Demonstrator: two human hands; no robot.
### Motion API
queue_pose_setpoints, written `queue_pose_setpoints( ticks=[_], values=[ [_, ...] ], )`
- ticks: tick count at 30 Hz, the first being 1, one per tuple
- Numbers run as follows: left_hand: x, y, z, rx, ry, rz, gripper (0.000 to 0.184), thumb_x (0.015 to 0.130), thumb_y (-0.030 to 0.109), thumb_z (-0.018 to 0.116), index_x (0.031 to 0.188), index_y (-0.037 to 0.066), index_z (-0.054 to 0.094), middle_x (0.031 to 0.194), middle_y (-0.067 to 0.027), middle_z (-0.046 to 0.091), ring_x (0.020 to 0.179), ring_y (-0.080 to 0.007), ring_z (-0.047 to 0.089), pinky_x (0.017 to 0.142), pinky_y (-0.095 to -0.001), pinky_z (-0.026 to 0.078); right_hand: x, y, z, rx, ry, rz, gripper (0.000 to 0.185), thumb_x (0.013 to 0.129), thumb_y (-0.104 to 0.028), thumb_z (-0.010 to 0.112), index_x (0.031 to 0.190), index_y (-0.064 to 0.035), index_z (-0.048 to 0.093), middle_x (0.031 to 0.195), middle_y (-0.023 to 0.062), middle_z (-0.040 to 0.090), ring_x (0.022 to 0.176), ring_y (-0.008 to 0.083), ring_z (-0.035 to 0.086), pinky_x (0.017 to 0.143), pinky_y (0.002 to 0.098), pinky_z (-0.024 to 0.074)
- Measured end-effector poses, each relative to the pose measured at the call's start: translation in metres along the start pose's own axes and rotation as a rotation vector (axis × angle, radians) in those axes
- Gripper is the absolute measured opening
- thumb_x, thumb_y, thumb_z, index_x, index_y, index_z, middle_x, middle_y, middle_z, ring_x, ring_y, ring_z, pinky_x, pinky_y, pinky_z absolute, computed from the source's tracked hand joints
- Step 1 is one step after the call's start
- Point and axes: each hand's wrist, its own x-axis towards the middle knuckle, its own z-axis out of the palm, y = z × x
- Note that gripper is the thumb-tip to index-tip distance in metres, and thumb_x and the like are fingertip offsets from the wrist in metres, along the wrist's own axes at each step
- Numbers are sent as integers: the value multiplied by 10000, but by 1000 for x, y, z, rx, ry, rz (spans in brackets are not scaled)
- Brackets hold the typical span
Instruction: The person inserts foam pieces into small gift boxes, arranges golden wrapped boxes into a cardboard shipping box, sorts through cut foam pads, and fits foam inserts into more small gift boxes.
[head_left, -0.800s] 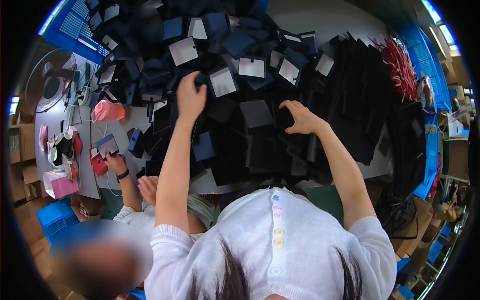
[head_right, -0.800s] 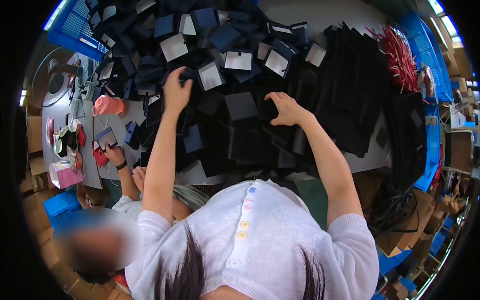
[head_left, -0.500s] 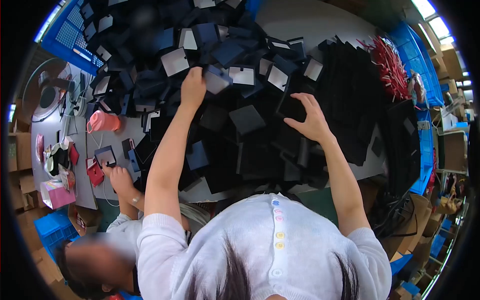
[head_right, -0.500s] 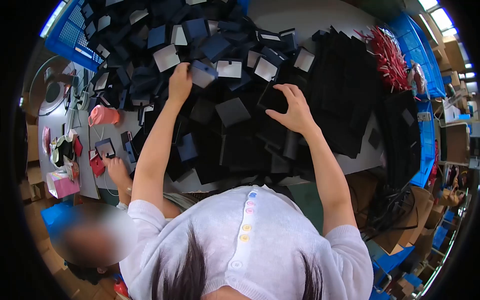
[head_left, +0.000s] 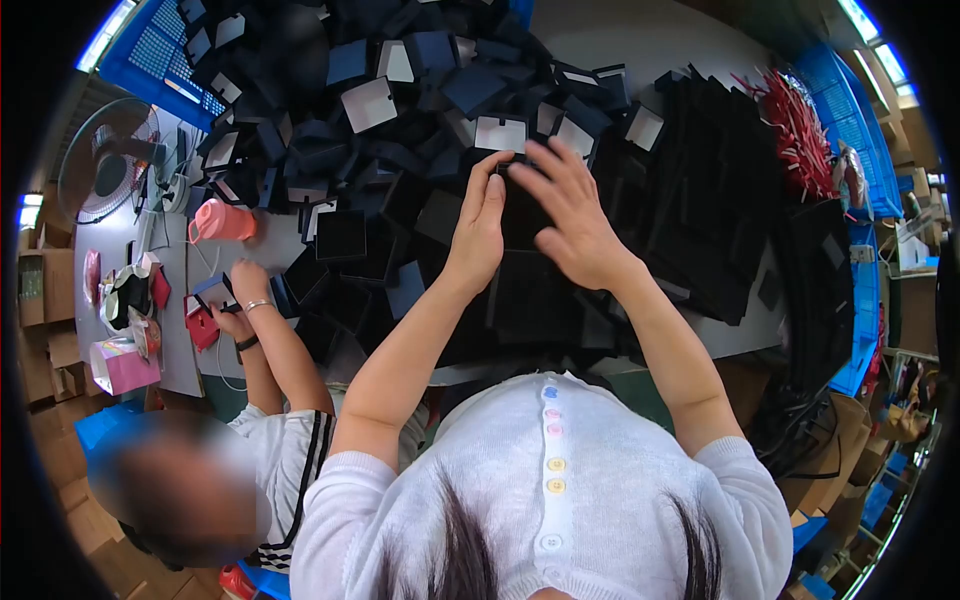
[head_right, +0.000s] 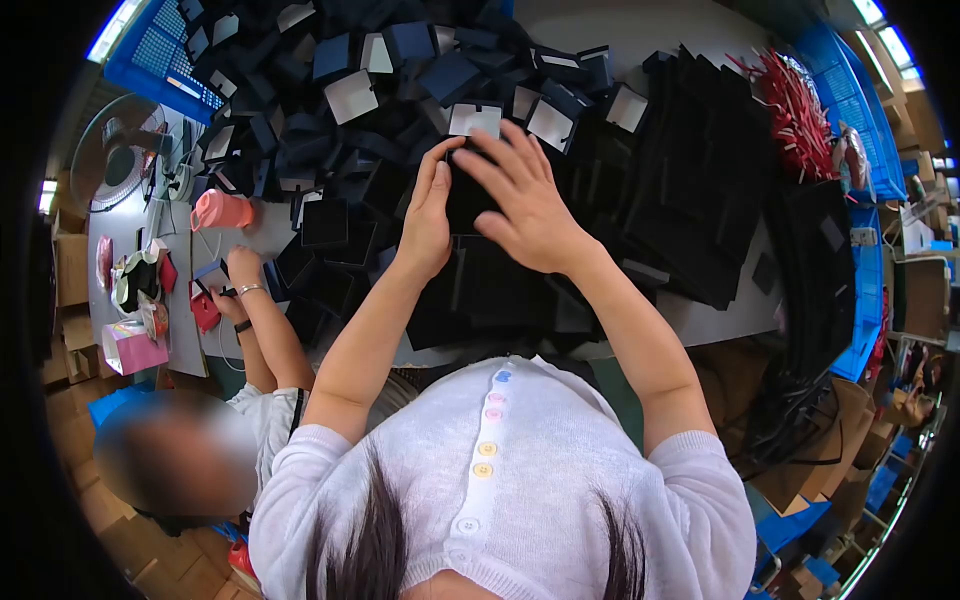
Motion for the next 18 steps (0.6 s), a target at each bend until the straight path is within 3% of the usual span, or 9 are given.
queue_pose_setpoints(
  ticks=[1, 3, 4, 5, 7, 8, 13, 15, 18],
  values=[
    [-3, -1, 2, -4, 4, -2, 323, 1044, 208, 345, 1328, 87, 438, 1191, -42, 499, 1066, -113, 448, 978, -245, 322, -2, 1, 3, 0, -6, -1, 552, 930, -293, 543, 1438, -148, 386, 1521, 112, 296, 1428, 331, 219, 1171, 458, 142],
    [-4, -2, 5, 5, 84, -7, 335, 1045, 233, 349, 1334, 92, 441, 1139, -32, 497, 1007, -113, 459, 942, -247, 351, -3, 4, 8, 780, 367, 327, 498, 992, -243, 451, 1461, -118, 341, 1534, 126, 275, 1434, 243, 228, 1168, 375, 163],
    [-6, 0, 5, 1, 85, -5, 335, 1045, 233, 349, 1334, 92, 441, 1139, -32, 497, 1007, -113, 459, 942, -247, 351, -3, 1, 11, 774, 443, 415, 443, 1006, -169, 433, 1437, -83, 372, 1330, 141, 507, 1224, 152, 480, 1043, 274, 346],
    [-7, 4, 6, 44, 88, -24, 336, 1040, 213, 368, 1349, 94, 423, 1106, -32, 497, 964, -116, 463, 911, -240, 365, -6, 3, 12, 770, 443, 416, 443, 1006, -169, 433, 1437, -83, 372, 1330, 141, 507, 1224, 152, 480, 1043, 274, 346],
    [-9, 9, 9, 85, 88, -37, 344, 1036, 194, 387, 1365, 96, 405, 1074, -32, 496, 922, -118, 468, 880, -233, 380, -8, 4, 11, 860, 278, 589, 420, 979, -127, 501, 1391, -81, 428, 967, 81, 613, 850, 95, 562, 803, 229, 448],
    [-9, 11, 11, 20, 83, -54, 410, 988, 141, 472, 1385, 98, 379, 1081, -41, 509, 931, -129, 490, 879, -237, 395, -7, 1, 11, 775, 307, 611, 387, 964, -101, 533, 1345, -78, 470, 738, 3, 537, 657, 73, 462, 648, 216, 419],
    [-14, 28, -16, 213, 24, -78, 856, 691, -48, 725, 1431, 121, 329, 1223, -126, 529, 1107, -214, 548, 950, -321, 446, -5, 9, 31, 806, 332, 554, 379, 941, -88, 566, 1311, -63, 490, 875, 65, 612, 763, 92, 560, 723, 236, 468],
    [-11, 42, -67, 255, 38, -150, 872, 665, -65, 719, 1436, 137, 365, 1297, -159, 504, 1154, -250, 542, 1008, -344, 432, -9, 17, 19, 874, 250, 521, 388, 929, -42, 565, 1310, -42, 488, 1089, 91, 642, 991, 136, 614, 884, 254, 469],
    [-9, 48, -146, 1196, 161, -53, 887, 705, 150, 780, 1470, 143, 331, 1355, -197, 465, 1297, -351, 427, 1073, -409, 368, -17, 51, 11, 360, -90, 328, 555, 762, -74, 695, 1286, -53, 511, 1247, 117, 588, 1180, 261, 557, 1044, 367, 412]
  ],
)
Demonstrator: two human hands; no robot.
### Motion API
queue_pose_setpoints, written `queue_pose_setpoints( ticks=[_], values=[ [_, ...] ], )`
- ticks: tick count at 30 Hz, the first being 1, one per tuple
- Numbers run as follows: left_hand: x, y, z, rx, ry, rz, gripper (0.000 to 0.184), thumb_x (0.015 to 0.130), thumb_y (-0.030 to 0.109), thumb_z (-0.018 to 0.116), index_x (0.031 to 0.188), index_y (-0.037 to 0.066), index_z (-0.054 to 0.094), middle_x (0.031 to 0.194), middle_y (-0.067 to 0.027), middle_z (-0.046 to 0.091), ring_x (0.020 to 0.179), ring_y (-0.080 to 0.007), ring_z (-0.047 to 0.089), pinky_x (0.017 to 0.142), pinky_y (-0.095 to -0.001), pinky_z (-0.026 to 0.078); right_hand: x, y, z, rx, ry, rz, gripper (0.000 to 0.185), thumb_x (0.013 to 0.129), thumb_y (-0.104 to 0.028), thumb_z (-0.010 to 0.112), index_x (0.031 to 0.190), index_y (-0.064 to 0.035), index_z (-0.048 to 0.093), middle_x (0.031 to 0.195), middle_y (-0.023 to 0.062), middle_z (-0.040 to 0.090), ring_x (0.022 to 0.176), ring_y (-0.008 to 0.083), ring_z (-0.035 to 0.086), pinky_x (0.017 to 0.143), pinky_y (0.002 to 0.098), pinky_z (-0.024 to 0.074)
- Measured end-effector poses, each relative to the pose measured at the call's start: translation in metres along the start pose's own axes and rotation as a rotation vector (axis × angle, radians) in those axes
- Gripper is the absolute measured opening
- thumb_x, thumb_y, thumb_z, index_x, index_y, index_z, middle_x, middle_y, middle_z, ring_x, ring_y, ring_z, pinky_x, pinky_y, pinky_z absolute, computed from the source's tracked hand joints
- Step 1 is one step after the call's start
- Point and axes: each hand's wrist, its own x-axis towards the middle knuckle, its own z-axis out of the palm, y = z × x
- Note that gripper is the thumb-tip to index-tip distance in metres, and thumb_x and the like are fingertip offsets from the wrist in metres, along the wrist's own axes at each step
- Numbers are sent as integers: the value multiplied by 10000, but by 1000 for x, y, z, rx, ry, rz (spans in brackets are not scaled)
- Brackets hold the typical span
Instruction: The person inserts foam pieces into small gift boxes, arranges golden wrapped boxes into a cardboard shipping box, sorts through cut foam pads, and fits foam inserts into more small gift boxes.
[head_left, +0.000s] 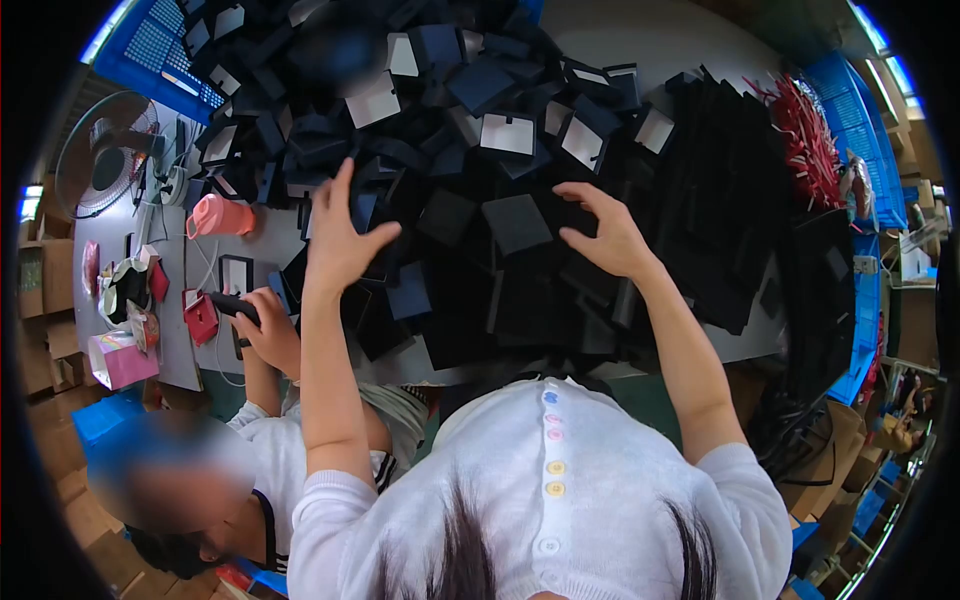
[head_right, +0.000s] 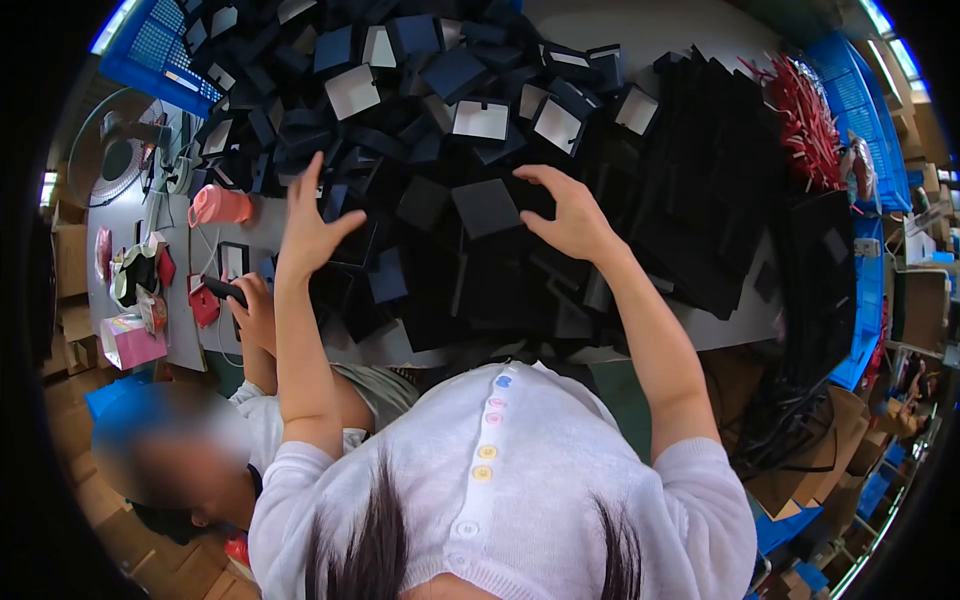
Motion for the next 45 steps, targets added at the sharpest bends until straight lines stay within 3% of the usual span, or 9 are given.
queue_pose_setpoints(
  ticks=[3, 6, 14, 23, 29, 35, 39, 41, 45],
  values=[
    [44, 7, 36, -377, 104, -78, 489, 769, 340, 752, 1135, 34, 644, 1100, -204, 631, 995, -390, 624, 871, -431, 505, 18, 16, 19, -145, -338, -88, 678, 699, -109, 742, 1324, -101, 477, 1427, 159, 419, 1319, 329, 411, 1113, 408, 338],
    [100, 41, 110, -87, -120, -132, 499, 806, 516, 635, 863, 28, 717, 876, -195, 696, 902, -364, 677, 803, -410, 532, 39, 33, 49, -315, -443, -219, 663, 710, -162, 755, 1312, -113, 481, 1392, 186, 441, 1291, 349, 429, 1089, 421, 361],
    [136, 27, 197, 11, -89, -247, 270, 754, 226, 643, 913, 17, 703, 986, -254, 672, 937, -375, 670, 772, -433, 557, 33, 34, 43, -439, 4, -234, 375, 883, -95, 546, 1257, -86, 520, 895, 138, 641, 839, 321, 625, 742, 412, 503],
    [56, 25, 124, -1207, 174, -349, 688, 752, -56, 436, 1405, 115, 304, 1196, -245, 544, 975, -392, 624, 639, -435, 599, 63, 42, 84, -515, 230, -251, 282, 951, -133, 510, 1220, -55, 544, 894, 156, 661, 801, 351, 636, 678, 431, 504],
    [-5, 26, 97, -1319, 234, -292, 684, 838, -49, 432, 1450, 201, 254, 1297, -183, 452, 1039, -329, 589, 619, -404, 602, 73, 50, 47, -131, 668, -58, 233, 992, -180, 510, 1062, -3, 645, 943, 125, 686, 825, 193, 651, 767, 290, 493],
    [-42, 49, 102, -1276, 12, -157, 533, 929, 120, 604, 1395, 170, 351, 1086, -64, 534, 952, -149, 544, 792, -274, 507, 57, -57, 53, -92, 196, -205, 75, 883, -58, 646, 872, 16, 658, 765, 64, 635, 692, 122, 580, 663, 241, 452],
    [-90, 39, 82, -1451, 109, -171, 562, 887, 61, 640, 1366, 101, 348, 1113, -74, 576, 1015, -132, 549, 874, -259, 447, 70, -89, 82, -38, 329, -253, 148, 945, -118, 567, 956, 10, 641, 891, 79, 646, 763, 125, 593, 693, 246, 457],
    [-127, 28, 52, -1342, -188, -257, 550, 893, 101, 636, 1385, 129, 392, 1225, -43, 520, 1123, -135, 499, 966, -274, 394, 87, -118, 102, 437, 29, 17, 238, 941, -162, 572, 1111, 3, 597, 961, 71, 662, 907, 144, 636, 783, 265, 490],
    [-190, 25, 42, -1300, -510, -308, 524, 921, 150, 597, 1389, 91, 372, 1269, -99, 512, 1182, -186, 476, 1017, -311, 362, 101, -145, 207, 92, -348, -137, 707, 727, -541, 718, 1269, -113, 566, 1271, 178, 568, 1073, 336, 626, 903, 390, 504]
  ],
)
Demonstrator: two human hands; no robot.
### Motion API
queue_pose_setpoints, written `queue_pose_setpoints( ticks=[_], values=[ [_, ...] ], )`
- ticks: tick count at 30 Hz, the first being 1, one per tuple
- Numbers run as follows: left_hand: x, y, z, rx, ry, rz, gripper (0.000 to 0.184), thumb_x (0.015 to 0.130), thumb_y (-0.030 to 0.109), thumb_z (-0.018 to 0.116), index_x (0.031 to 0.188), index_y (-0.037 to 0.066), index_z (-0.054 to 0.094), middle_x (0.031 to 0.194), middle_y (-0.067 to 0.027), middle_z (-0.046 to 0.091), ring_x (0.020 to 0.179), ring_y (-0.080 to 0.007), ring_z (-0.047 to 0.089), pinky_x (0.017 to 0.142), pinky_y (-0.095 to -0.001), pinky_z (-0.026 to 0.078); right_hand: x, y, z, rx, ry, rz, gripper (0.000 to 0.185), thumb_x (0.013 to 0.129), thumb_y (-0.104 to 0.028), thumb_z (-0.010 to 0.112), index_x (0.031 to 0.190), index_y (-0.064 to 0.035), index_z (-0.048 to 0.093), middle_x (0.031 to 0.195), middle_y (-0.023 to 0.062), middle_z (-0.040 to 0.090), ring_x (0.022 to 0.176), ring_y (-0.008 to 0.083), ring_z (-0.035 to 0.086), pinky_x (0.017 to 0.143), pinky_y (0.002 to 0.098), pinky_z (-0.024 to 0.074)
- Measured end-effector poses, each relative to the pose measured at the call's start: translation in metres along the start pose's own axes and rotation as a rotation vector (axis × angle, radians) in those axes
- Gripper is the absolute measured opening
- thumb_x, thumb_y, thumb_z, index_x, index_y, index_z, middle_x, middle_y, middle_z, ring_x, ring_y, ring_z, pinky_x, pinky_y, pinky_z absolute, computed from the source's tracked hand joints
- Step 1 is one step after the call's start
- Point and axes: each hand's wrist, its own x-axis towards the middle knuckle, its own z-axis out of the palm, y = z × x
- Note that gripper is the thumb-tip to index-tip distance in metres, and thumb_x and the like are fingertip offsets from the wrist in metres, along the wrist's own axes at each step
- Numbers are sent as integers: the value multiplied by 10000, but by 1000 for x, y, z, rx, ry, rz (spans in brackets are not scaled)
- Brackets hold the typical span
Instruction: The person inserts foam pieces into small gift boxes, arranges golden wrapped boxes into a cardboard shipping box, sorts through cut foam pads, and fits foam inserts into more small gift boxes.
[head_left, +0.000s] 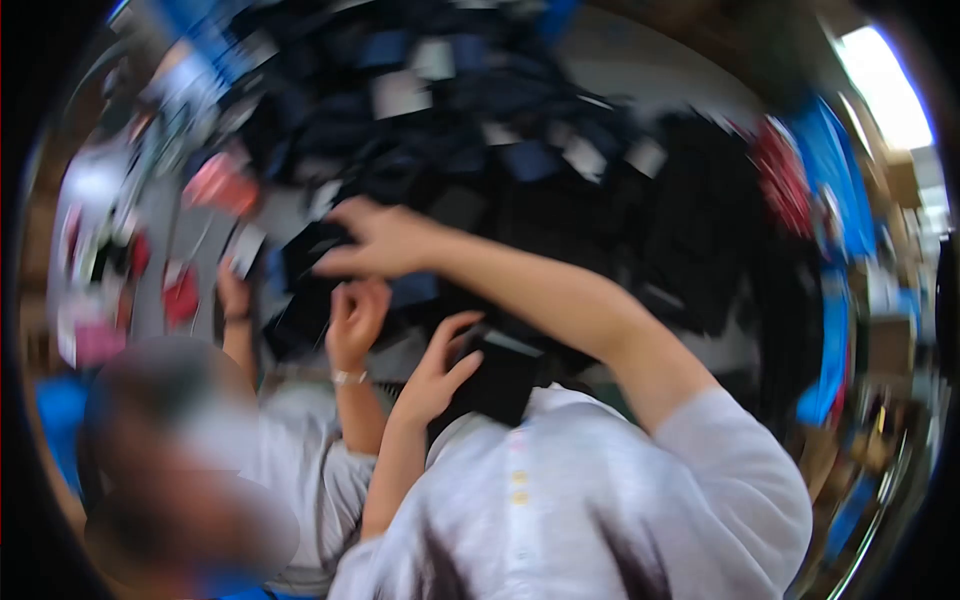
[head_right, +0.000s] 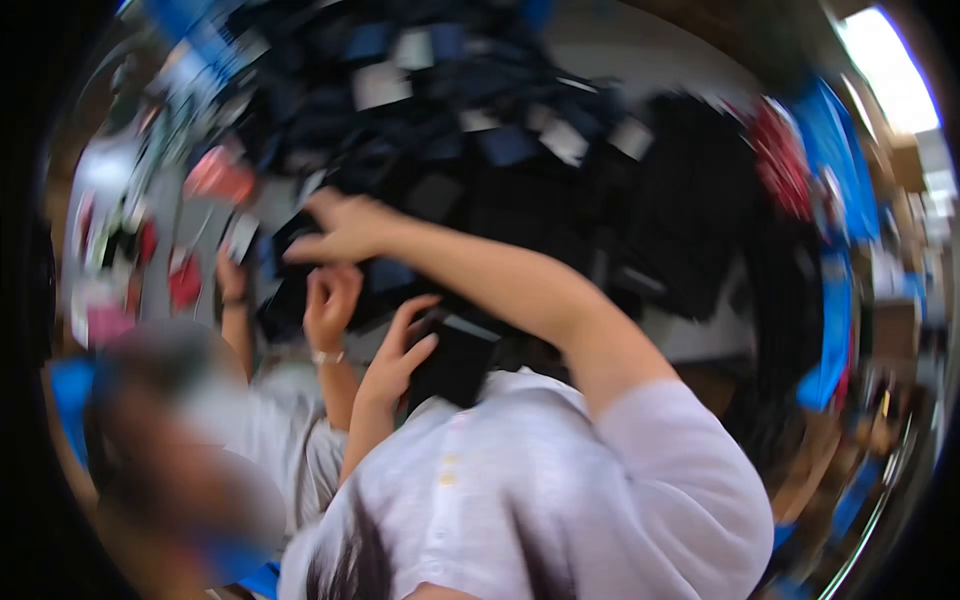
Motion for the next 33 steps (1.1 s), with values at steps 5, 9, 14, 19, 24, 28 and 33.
queue_pose_setpoints(
  ticks=[5, 9, 14, 19, 24, 28, 33],
  values=[
    [-33, 1, -7, -2, -62, 30, 782, 814, 304, 715, 1414, 60, 275, 1285, -158, 483, 1210, -246, 472, 1038, -346, 358, 6, 6, 79, 74, 226, -5, 428, 775, -235, 661, 1171, -87, 592, 985, 193, 678, 922, 381, 650, 823, 463, 522],
    [-14, 2, -17, 73, -498, -7, 1218, 582, 214, 935, 1469, 81, 111, 1365, -173, 409, 1234, -260, 465, 1031, -366, 378, -48, -16, 17, 587, 827, -87, 329, 827, -102, 651, 1125, -12, 545, 938, 209, 658, 916, 357, 654, 795, 353, 502],
    [5, 6, -1, 93, -694, -48, 1162, 634, 132, 896, 1479, 88, 100, 1292, -150, 482, 1183, -228, 501, 1006, -353, 398, -180, 3, -70, 647, 1266, 37, 353, 838, -155, 653, 1137, 0, 551, 874, 68, 619, 794, 145, 592, 733, 288, 496],
    [31, 8, 52, 288, -732, -287, 1077, 659, 101, 859, 1485, 98, 168, 1226, -126, 539, 1122, -195, 536, 967, -310, 427, -393, 54, -98, 1019, 1865, 230, 460, 847, -187, 668, 1251, -59, 488, 1062, 125, 559, 916, 230, 582, 642, 363, 510],
    [62, 0, 88, 634, -642, 126, 976, 689, 89, 794, 1484, 122, 227, 1238, -149, 536, 1144, -212, 543, 924, -323, 475, -754, 101, -124, 1284, 2577, -147, 760, 868, -428, 616, 1418, -9, 300, 1329, 209, 492, 1199, 324, 533, 1024, 493, 447],
    [81, 50, 83, 246, -58, -49, 930, 771, 157, 739, 1513, 185, 179, 1390, -178, 433, 1186, -315, 534, 883, -411, 521, -898, 127, -112, 764, 2767, 738, 749, 842, -470, 635, 1425, -84, 365, 1399, 120, 442, 1241, 259, 461, 1066, 457, 336],
    [122, 86, 33, 1244, 501, 483, 751, 907, 267, 630, 1518, 150, 208, 1503, -186, 317, 1325, -333, 382, 1057, -459, 324, -779, 185, -155, -13, 2053, 889, 455, 966, -237, 548, 1339, 5, 451, 1300, 150, 528, 1211, 224, 496, 1049, 329, 363]
  ],
)
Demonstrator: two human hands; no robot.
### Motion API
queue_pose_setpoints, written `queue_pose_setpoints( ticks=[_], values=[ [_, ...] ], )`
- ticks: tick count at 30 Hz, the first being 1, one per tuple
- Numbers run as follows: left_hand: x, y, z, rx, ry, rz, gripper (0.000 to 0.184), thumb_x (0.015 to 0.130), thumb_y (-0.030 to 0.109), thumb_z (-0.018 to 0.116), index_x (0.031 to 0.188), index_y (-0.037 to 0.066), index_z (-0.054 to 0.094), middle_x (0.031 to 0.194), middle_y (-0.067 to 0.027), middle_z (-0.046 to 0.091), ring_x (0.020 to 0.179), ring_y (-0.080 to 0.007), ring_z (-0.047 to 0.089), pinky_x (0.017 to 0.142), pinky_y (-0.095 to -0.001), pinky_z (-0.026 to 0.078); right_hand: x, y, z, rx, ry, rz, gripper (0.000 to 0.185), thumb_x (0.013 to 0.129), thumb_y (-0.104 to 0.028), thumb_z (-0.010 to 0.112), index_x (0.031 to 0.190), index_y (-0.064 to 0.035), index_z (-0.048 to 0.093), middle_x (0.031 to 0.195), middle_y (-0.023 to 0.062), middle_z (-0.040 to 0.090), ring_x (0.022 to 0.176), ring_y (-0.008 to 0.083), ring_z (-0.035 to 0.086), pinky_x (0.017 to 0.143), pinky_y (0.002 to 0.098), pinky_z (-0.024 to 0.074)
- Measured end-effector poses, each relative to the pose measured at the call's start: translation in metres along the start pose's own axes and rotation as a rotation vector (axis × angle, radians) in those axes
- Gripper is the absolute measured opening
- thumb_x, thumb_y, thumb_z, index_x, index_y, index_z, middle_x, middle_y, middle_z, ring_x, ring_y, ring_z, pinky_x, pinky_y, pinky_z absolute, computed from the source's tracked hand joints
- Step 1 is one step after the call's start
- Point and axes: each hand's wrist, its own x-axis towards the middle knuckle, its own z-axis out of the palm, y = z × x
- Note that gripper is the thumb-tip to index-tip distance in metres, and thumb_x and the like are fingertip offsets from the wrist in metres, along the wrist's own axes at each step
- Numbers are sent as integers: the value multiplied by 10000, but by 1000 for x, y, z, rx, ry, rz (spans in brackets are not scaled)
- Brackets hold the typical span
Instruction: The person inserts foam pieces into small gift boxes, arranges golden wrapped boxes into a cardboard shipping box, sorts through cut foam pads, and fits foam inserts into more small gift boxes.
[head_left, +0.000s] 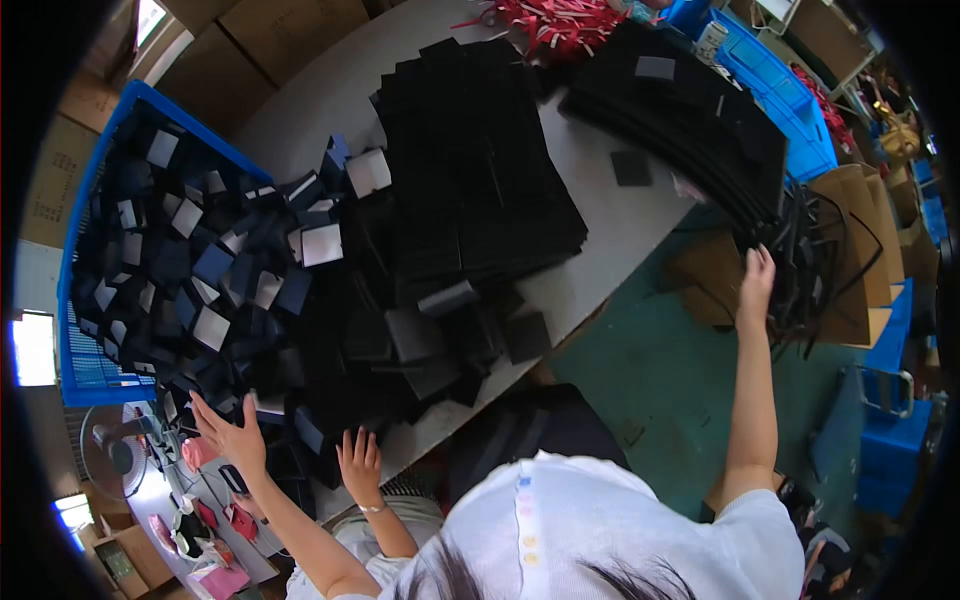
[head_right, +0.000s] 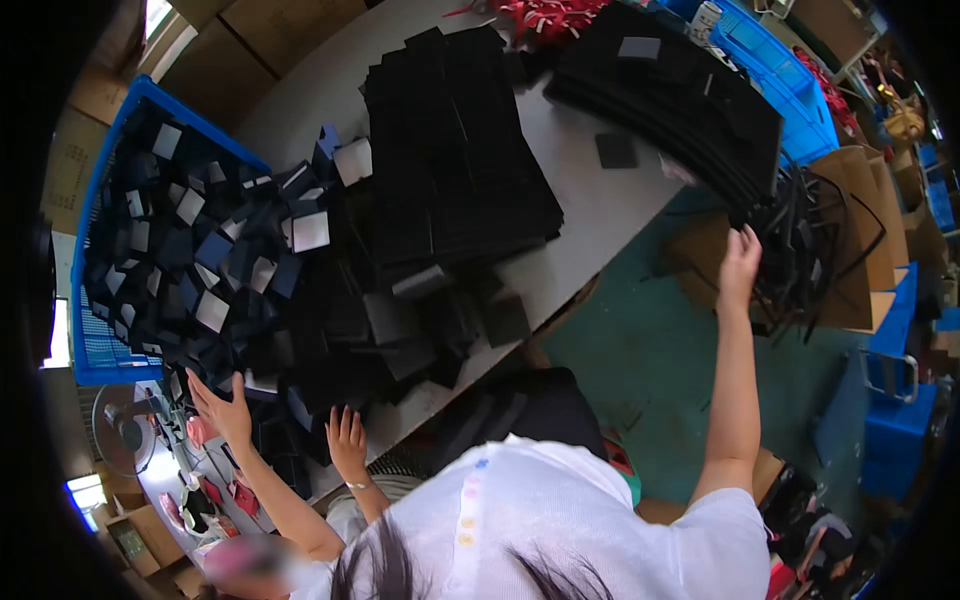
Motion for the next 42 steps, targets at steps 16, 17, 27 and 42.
queue_pose_setpoints(
  ticks=[16, 17, 27, 42],
  values=[
    [50, 141, 300, -497, -896, -55, 677, 1000, 262, 394, 1517, 9, 38, 1590, -175, 57, 1476, -262, 47, 1176, -346, 61, -64, -145, 329, -375, -328, -1142, 238, 889, -230, 589, 1056, -82, 669, 1116, 92, 639, 1115, 290, 537, 1029, 480, 288],
    [48, 138, 306, -469, -908, -63, 689, 994, 249, 400, 1511, -10, 25, 1588, -183, 52, 1476, -262, 43, 1176, -343, 61, -38, -167, 323, -253, -286, -1279, 168, 877, -196, 602, 950, -64, 677, 927, 86, 664, 920, 286, 594, 863, 419, 401],
    [35, 149, 314, -774, -769, -155, 593, 1037, 385, 182, 1526, 60, 99, 1598, -85, 89, 1480, -215, 23, 1190, -344, 1, -143, -150, 347, -278, -811, -987, 470, 833, -305, 655, 1267, -138, 585, 1311, 132, 537, 1175, 340, 514, 1076, 583, 239],
    [49, 146, 321, -1168, -825, -241, 724, 992, 565, 193, 1538, 117, 38, 1591, -144, 48, 1476, -280, 24, 1166, -420, -46, -105, -219, 323, 53, -678, -904, 449, 1001, -240, 333, 1213, 91, 550, 1266, 244, 570, 1218, 337, 539, 1068, 431, 375]
  ],
)
